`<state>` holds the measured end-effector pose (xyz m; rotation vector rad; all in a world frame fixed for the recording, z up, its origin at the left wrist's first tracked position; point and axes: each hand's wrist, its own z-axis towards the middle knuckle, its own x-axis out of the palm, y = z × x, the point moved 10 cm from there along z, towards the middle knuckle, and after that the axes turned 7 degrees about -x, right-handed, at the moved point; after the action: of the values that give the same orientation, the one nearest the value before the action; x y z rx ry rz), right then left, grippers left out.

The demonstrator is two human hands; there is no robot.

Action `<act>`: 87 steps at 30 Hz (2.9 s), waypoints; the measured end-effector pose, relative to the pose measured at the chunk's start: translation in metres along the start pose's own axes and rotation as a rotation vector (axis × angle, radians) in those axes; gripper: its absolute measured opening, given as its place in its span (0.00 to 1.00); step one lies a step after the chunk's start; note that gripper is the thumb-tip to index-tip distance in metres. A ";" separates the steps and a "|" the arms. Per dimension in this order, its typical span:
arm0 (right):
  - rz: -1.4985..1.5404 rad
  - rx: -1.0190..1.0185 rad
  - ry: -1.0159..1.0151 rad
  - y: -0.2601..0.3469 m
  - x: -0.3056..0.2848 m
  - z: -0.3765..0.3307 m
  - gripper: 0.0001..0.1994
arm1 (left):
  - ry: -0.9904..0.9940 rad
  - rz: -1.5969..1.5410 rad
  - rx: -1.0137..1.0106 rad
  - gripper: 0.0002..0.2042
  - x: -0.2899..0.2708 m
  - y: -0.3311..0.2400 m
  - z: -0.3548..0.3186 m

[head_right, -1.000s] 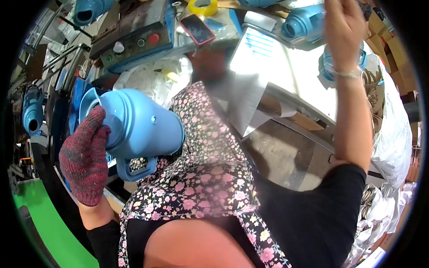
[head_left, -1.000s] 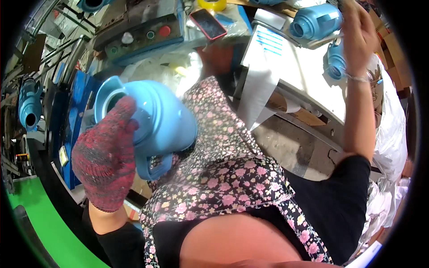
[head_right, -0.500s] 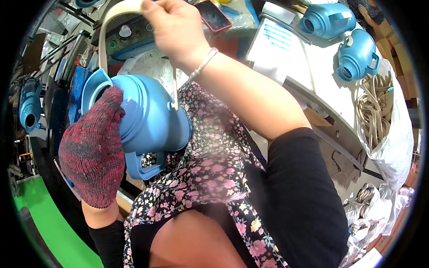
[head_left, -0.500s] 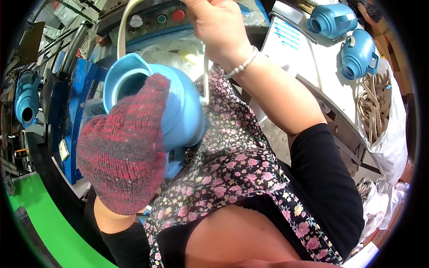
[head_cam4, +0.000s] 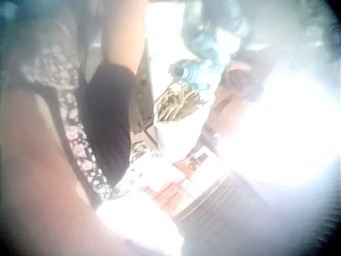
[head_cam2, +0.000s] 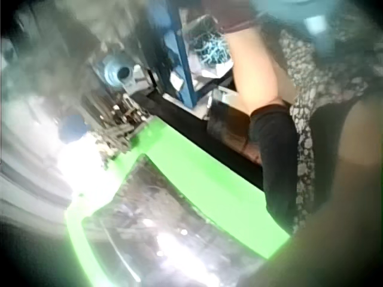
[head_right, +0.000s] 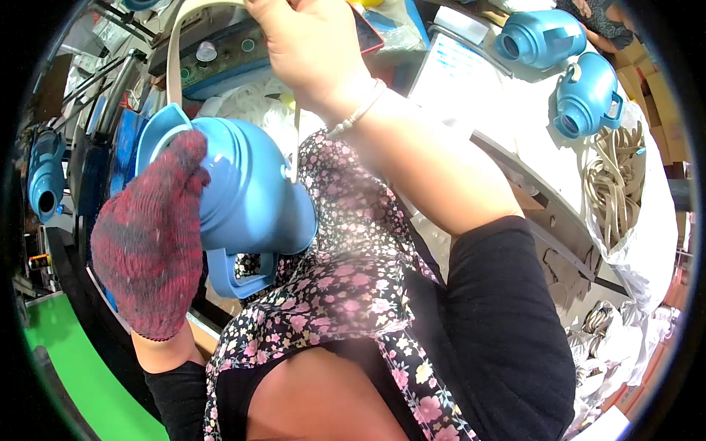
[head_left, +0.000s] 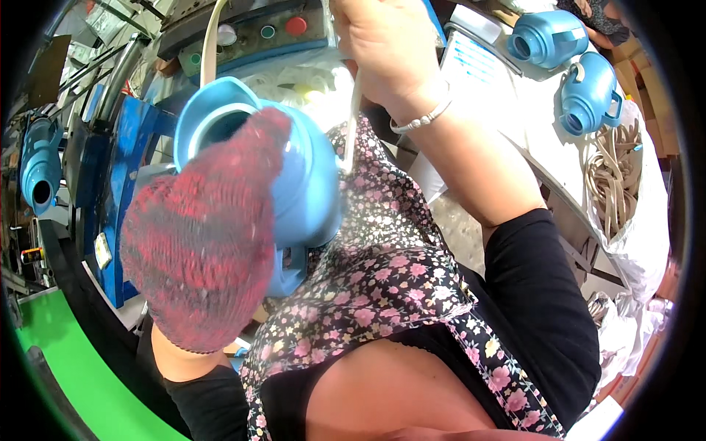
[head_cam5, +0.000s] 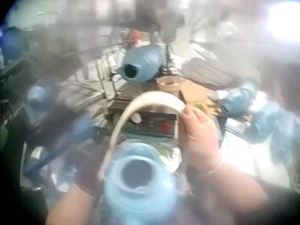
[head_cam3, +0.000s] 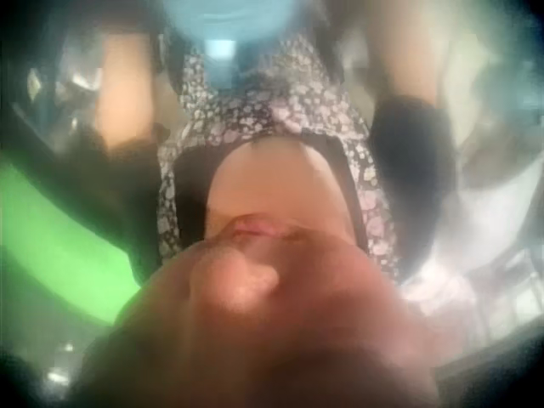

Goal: The person assembles blue thermoses by placing internal rings, inserting them into a machine for processing, and attaching white handles.

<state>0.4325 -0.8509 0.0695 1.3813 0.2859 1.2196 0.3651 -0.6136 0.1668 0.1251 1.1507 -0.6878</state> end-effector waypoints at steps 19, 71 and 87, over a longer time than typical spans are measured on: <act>0.063 0.180 0.384 -0.020 0.021 -0.039 0.16 | 0.166 -1.259 -0.359 0.21 0.087 0.065 0.001; -0.407 -0.248 -0.604 0.123 -0.468 0.146 0.36 | 0.110 -0.949 -0.679 0.21 0.158 0.111 -0.053; -0.364 -0.163 -0.798 0.087 -0.504 0.020 0.51 | 0.306 -0.599 -0.622 0.20 0.200 0.122 -0.078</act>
<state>0.1955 -1.2749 -0.0933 1.4799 -0.1220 0.3289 0.4168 -0.5711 -0.0708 -0.6867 1.6719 -0.8134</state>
